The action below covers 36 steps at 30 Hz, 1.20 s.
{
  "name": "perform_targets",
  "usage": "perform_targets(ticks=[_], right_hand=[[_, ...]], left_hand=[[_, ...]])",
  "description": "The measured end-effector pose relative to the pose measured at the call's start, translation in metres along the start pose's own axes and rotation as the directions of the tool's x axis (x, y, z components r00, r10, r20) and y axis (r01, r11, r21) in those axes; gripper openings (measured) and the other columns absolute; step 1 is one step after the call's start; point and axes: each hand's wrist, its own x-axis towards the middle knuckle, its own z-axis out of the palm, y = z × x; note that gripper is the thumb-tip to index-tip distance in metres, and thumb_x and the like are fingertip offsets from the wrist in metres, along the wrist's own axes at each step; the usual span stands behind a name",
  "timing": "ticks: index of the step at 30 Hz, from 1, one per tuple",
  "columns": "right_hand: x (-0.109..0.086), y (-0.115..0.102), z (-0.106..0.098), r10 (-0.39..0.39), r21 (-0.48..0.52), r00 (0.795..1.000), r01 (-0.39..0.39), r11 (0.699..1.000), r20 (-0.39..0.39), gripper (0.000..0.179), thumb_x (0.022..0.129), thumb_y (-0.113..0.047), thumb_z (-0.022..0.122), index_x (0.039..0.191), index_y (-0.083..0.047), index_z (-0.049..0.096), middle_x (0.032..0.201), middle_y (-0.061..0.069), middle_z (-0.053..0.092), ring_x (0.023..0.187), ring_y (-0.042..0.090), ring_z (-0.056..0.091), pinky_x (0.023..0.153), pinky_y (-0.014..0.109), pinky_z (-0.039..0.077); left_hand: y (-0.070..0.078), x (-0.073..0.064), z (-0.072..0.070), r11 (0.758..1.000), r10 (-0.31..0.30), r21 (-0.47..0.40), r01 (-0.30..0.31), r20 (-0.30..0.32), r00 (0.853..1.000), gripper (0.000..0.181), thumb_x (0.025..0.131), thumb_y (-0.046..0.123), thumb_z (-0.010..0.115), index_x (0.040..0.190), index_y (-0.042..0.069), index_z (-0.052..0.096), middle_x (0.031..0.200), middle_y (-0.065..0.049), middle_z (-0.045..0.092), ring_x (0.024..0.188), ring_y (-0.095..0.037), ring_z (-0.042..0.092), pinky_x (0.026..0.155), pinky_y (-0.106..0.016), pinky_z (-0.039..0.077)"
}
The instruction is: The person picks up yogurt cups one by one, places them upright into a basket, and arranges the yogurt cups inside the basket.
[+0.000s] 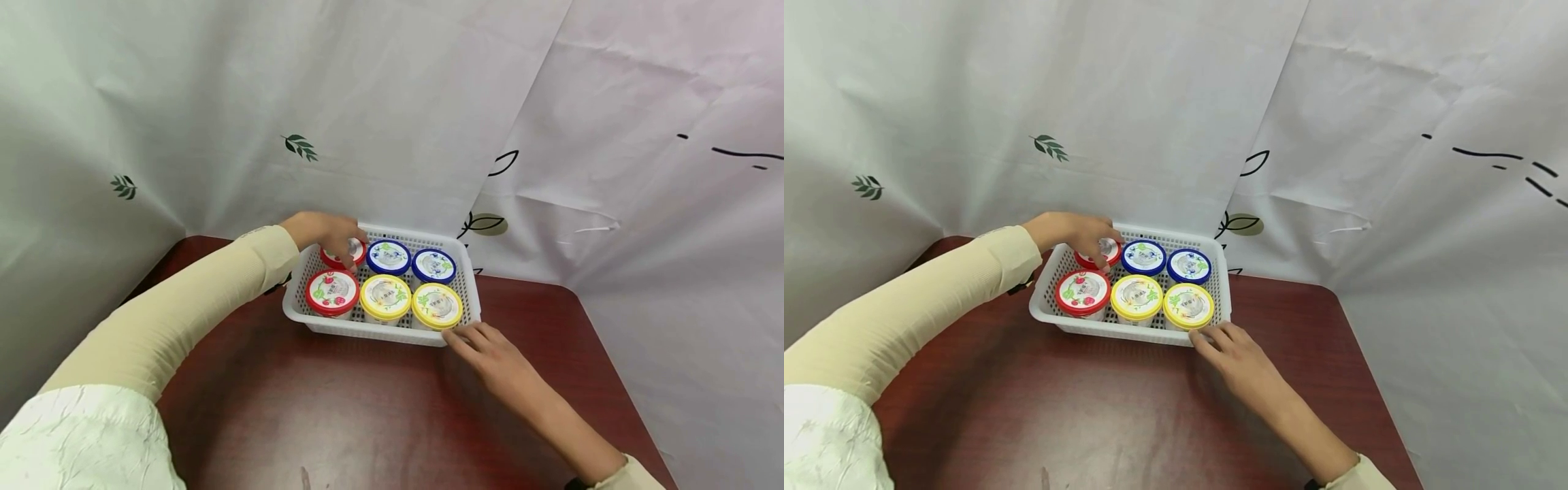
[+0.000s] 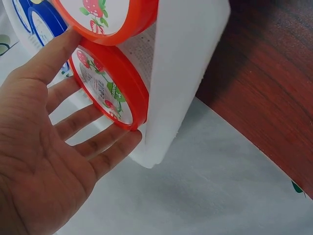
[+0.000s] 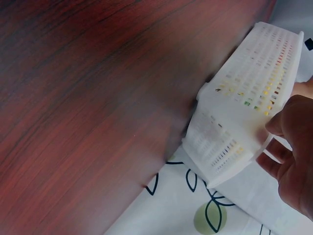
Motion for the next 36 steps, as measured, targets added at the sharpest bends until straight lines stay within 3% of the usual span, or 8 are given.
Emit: perform_targets(ticks=[18,30,36], right_hand=[[-0.002,-0.001,-0.001,0.002,0.001,1.0,-0.002,1.0,0.002,0.058,0.09,0.011,0.077,0.144,-0.01,0.071,0.128,0.008,0.073,0.117,0.027,0.071,0.1,0.045,0.064],[-0.002,0.0,-0.001,0.007,-0.004,1.0,-0.007,1.0,0.004,0.058,0.091,0.011,0.076,0.144,-0.01,0.071,0.128,0.008,0.073,0.118,0.027,0.071,0.101,0.045,0.064],[-0.003,0.001,-0.004,0.009,-0.029,0.999,-0.008,1.0,0.046,0.059,0.092,0.01,0.077,0.147,-0.01,0.07,0.13,0.008,0.073,0.121,0.027,0.071,0.101,0.045,0.065]], left_hand=[[0.002,-0.001,0.005,1.0,0.017,0.023,-0.017,-0.019,1.0,0.083,0.101,0.051,0.08,0.173,0.023,0.048,0.179,-0.022,0.037,0.164,-0.043,0.041,0.132,-0.068,0.04],[-0.002,0.0,0.008,1.0,0.03,-0.009,-0.03,-0.029,0.999,0.085,0.101,0.054,0.08,0.173,0.024,0.047,0.18,-0.02,0.037,0.167,-0.044,0.038,0.133,-0.069,0.038],[-0.004,-0.003,0.011,0.999,0.024,-0.042,-0.025,-0.045,0.999,0.087,0.1,0.058,0.079,0.174,0.026,0.045,0.181,-0.02,0.036,0.168,-0.044,0.037,0.133,-0.071,0.036]])
